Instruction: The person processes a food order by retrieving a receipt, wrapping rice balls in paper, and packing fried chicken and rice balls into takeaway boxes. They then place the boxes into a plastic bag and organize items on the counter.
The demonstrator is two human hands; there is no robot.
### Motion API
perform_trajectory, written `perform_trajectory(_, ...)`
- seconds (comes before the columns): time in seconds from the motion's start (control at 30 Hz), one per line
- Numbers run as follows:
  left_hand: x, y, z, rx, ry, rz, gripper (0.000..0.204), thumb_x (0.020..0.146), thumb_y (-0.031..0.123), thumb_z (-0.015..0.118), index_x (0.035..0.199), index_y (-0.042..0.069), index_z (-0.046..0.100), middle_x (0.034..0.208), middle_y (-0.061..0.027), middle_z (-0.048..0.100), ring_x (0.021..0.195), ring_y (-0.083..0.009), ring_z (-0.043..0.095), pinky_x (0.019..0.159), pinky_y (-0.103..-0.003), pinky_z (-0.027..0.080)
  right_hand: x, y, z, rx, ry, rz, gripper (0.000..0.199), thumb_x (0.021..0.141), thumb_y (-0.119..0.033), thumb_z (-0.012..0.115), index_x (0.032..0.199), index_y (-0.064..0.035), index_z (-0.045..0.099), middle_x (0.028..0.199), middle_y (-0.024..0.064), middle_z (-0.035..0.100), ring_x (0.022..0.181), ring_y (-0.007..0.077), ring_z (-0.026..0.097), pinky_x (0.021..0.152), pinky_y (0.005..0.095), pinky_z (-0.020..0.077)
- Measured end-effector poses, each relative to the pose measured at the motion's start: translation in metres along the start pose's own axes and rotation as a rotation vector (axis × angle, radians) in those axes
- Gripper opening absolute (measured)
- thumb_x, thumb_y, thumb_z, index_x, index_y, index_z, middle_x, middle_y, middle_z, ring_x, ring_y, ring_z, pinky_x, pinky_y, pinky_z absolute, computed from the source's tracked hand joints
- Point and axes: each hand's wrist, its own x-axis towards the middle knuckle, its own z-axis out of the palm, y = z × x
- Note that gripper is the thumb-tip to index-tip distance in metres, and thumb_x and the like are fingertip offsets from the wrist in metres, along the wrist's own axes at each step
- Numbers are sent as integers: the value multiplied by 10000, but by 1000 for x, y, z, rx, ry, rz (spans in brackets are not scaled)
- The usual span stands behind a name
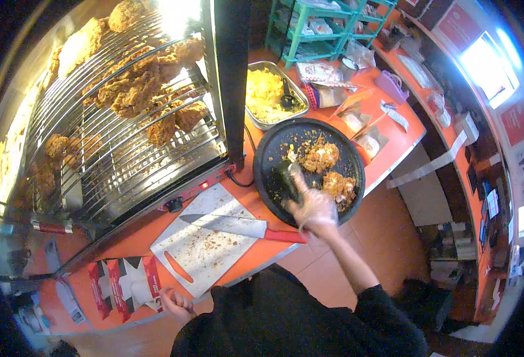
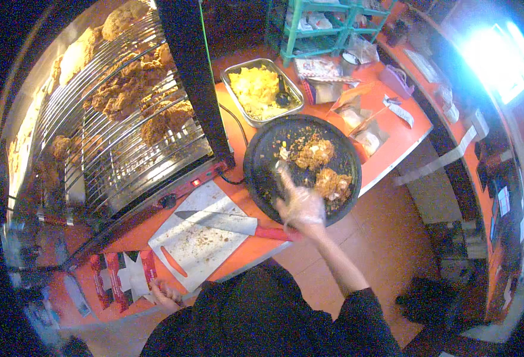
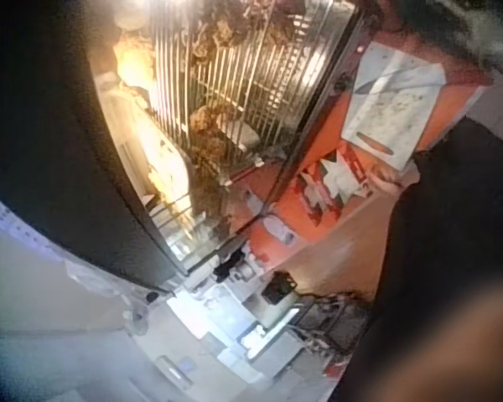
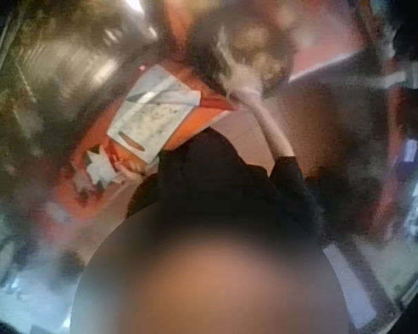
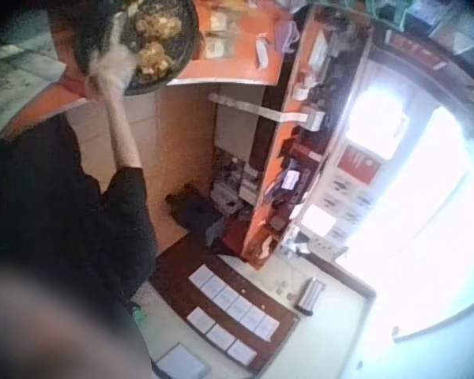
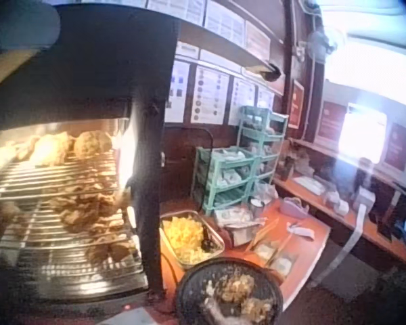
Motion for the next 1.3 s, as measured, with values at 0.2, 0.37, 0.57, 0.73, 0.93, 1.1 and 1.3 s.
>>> perform_trajectory(0.2,-8,12,6,13,48,37,359,938,417,370,897,76,475,465,56,191,345,-46,161,314,-243,117,1,-2,6,10,20,-125,564,822,-402,527,1326,-187,392,854,223,594,763,358,598,721,470,468)
perform_trajectory(0.37,-13,18,1,-38,34,-1,361,938,423,361,901,85,482,471,62,199,347,-47,160,320,-242,118,80,50,-42,-255,22,-114,648,731,-576,566,1279,-255,441,1378,210,274,1237,418,288,970,479,342)
perform_trajectory(0.57,-16,18,-23,-45,238,-8,348,941,420,354,894,112,510,490,74,231,373,-38,207,331,-220,158,97,71,9,-163,-40,-239,495,735,-240,586,1220,-188,502,1316,190,376,1159,381,401,944,500,358)
perform_trajectory(0.73,-25,22,-39,-67,251,236,315,948,360,380,857,103,538,511,68,273,393,-42,246,354,-220,210,94,99,31,-206,148,-437,605,708,6,483,1260,-242,481,1209,158,473,1037,363,497,880,433,404)
perform_trajectory(0.93,24,40,-76,818,364,679,227,899,254,499,896,33,555,722,-27,508,628,-164,516,550,-285,412,141,130,35,470,170,-265,286,856,-231,562,1063,-33,561,885,55,572,807,191,544,782,297,436)
perform_trajectory(1.1,61,47,-104,1510,212,797,475,759,327,640,1130,63,503,1117,-126,490,1013,-297,490,816,-405,405,87,44,-52,1234,253,-30,326,873,-302,543,1081,-51,549,850,28,563,701,143,517,648,257,445)
perform_trajectory(1.3,70,34,-107,1577,237,809,909,572,541,708,1290,85,385,1250,-117,401,1149,-323,375,931,-484,297,-15,-167,-32,1578,-253,-284,354,874,-337,533,1106,-70,539,848,22,567,645,102,498,556,223,432)
